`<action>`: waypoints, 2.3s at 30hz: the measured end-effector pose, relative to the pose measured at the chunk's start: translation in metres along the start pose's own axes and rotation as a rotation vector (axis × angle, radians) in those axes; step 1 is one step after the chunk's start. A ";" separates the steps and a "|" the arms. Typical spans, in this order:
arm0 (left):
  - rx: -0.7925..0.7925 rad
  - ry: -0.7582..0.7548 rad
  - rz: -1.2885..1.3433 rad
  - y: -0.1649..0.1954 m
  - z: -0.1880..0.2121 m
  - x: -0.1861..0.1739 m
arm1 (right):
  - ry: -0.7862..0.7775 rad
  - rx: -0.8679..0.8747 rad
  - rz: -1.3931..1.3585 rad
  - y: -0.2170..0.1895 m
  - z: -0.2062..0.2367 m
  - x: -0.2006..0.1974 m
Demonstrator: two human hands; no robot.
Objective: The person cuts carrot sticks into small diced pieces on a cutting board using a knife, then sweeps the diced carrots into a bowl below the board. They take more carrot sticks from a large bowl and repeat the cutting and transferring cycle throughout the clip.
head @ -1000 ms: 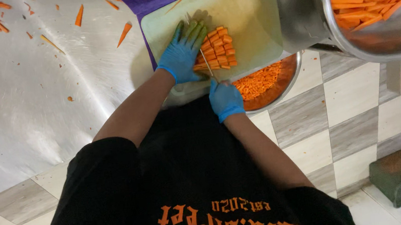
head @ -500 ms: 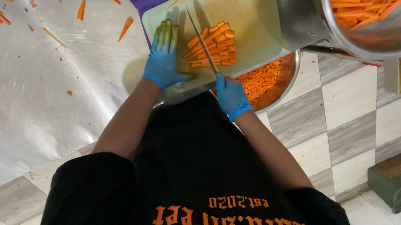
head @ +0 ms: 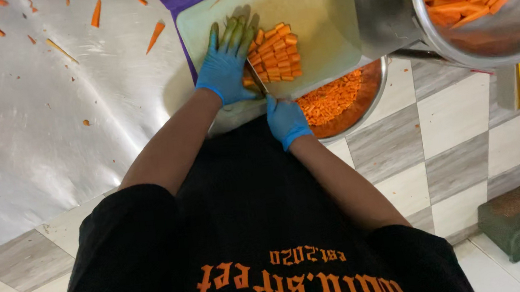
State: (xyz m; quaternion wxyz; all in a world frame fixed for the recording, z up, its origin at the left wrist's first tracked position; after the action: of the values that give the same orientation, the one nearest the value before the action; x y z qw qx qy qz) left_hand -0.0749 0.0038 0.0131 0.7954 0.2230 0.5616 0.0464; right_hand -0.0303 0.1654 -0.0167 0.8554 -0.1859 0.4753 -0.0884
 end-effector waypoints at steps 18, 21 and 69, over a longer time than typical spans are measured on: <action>0.682 -0.090 0.058 0.167 -0.106 -0.014 | -0.095 0.549 -1.201 0.212 0.154 -0.021; 0.632 -0.105 0.056 0.244 -0.128 0.006 | 0.103 0.556 -1.370 0.233 0.189 -0.004; -0.166 -0.027 0.248 0.052 -0.071 -0.058 | 0.241 0.159 -0.981 0.206 0.161 -0.047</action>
State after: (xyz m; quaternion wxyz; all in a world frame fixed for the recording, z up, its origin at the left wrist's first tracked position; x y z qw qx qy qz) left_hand -0.1521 0.0527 0.0657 0.8067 0.2246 0.5133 0.1877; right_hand 0.0756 0.4072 0.0143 0.6639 -0.3101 0.4192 -0.5361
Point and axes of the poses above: each hand's wrist, its own z-axis away from the middle knuckle, its own x-axis out of the palm, y = z × x, the point moved 10 cm from there along -z, towards the middle knuckle, and after that the axes turned 2 degrees about x, right-handed, at the moved point
